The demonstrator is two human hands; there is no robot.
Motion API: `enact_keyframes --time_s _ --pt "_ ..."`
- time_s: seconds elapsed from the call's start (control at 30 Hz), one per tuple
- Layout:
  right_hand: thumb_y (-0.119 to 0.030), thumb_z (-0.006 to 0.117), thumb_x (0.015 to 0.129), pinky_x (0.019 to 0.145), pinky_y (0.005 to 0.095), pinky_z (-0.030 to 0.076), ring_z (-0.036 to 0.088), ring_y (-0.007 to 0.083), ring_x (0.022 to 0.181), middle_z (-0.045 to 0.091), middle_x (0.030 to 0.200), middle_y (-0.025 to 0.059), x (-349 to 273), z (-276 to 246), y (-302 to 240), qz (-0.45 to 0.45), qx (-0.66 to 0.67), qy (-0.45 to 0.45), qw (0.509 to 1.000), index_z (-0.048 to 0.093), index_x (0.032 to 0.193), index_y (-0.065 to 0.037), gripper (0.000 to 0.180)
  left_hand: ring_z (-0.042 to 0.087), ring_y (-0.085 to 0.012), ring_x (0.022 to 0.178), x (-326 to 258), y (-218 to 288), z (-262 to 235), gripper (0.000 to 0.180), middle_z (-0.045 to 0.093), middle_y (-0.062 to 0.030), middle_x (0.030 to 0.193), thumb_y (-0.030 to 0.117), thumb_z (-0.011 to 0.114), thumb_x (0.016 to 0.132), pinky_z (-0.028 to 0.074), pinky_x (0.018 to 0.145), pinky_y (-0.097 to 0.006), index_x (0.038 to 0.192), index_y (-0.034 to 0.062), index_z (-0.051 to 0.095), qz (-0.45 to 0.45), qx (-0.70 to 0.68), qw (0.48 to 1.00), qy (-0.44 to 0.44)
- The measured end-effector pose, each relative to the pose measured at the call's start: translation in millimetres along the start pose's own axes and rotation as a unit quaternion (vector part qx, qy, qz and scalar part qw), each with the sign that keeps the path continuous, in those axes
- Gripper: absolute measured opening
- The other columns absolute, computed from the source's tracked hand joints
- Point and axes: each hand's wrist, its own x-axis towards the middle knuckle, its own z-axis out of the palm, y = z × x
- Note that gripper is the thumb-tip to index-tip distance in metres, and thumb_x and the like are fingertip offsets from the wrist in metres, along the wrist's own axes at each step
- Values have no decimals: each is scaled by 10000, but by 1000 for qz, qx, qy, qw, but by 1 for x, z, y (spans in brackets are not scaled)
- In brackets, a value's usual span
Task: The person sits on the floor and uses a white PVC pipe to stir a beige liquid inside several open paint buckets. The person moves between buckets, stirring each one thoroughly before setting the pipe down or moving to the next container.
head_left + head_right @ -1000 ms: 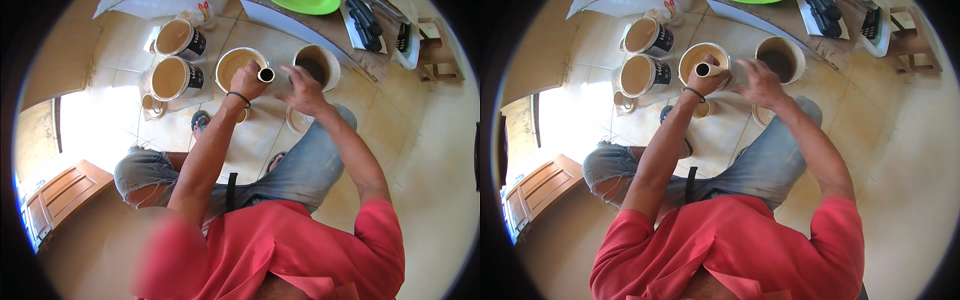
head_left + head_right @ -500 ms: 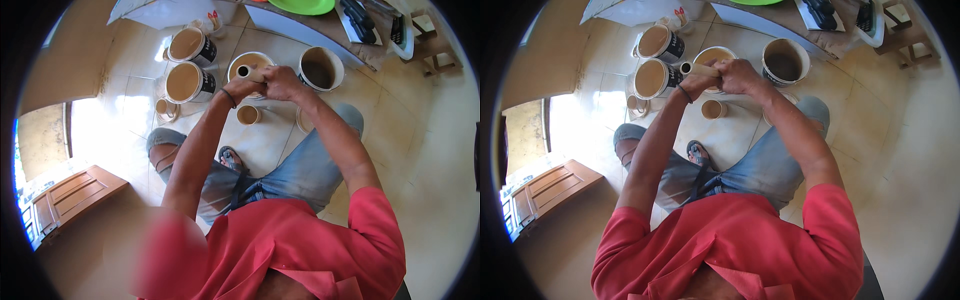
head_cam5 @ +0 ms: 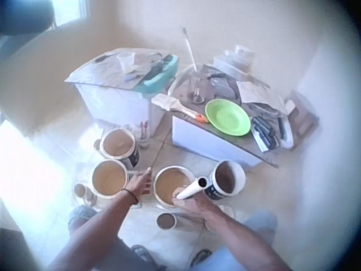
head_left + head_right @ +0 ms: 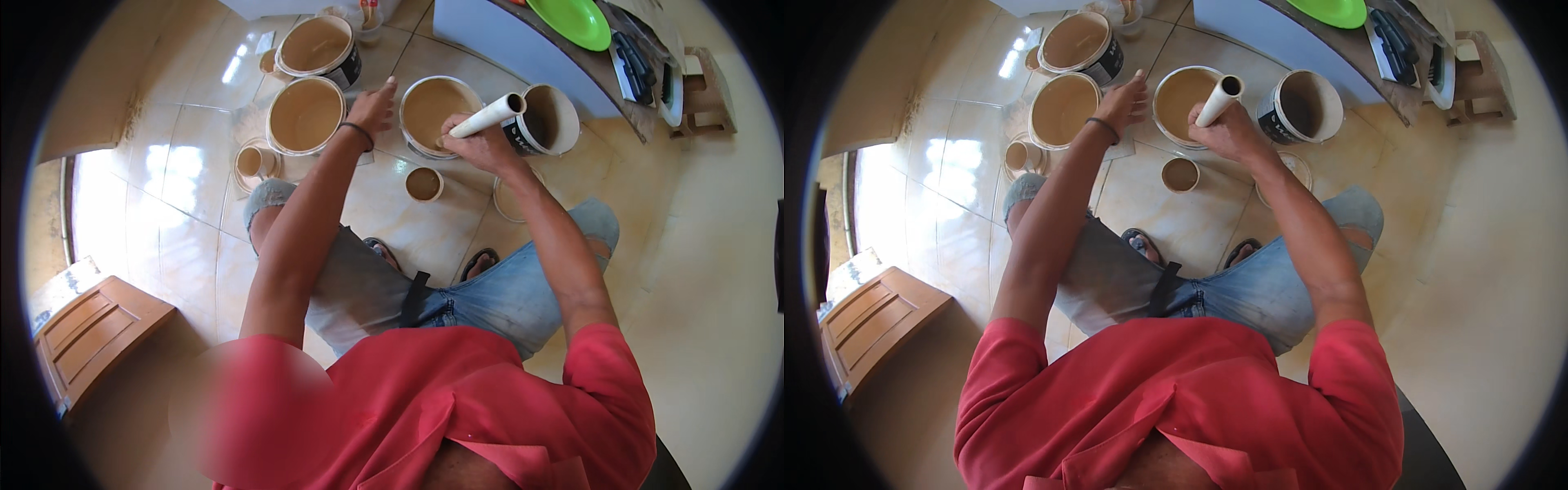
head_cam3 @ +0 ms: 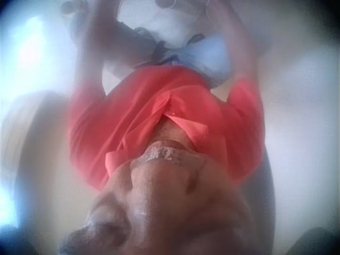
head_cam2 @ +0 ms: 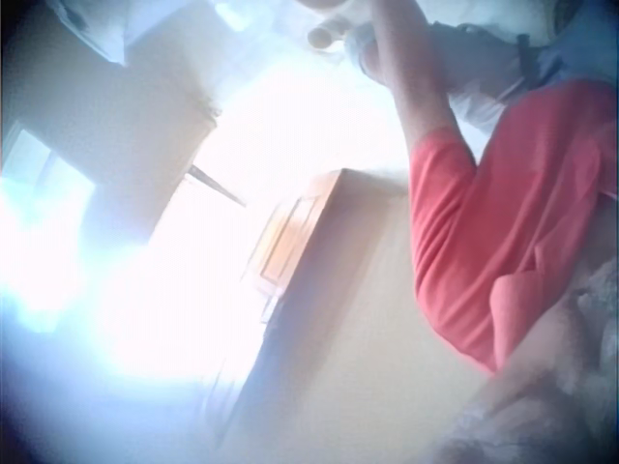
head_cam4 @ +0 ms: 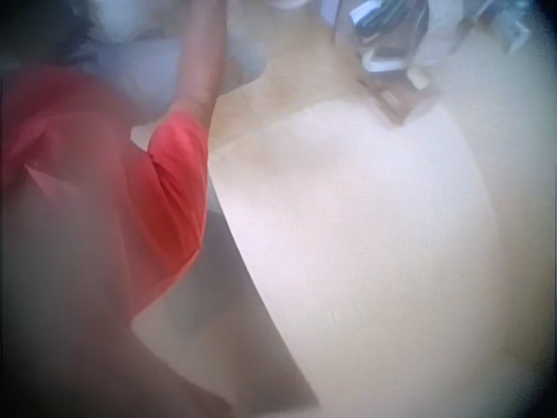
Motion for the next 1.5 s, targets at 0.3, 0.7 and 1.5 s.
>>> enact_keyframes --time_s 0.3,0.7,1.5 --pt "-117 718 820 758 370 556 719 258 836 739 890 129 24 -19 0 -56 -40 72 995 708 897 -31 116 627 -289 1061 42 -26 19 785 665 -154 1170 727 470 964 480 930 -472 1144 -7 680 54 74 996 -10" --pt "-123 745 833 680 302 503 623 123 729 671 765 48 8 1 17 13 72 72 995 707 884 -35 109 630 -420 1191 31 -11 35 975 669 -312 1223 820 408 905 463 1011 -451 1177 -72 696 82 188 977 56" --pt "-139 688 849 709 341 513 642 178 762 690 819 87 29 -8 23 -31 -56 121 991 670 867 -21 121 692 -397 1045 35 -9 29 1012 656 -297 1150 830 528 859 648 725 -463 1171 -122 676 88 113 990 0"
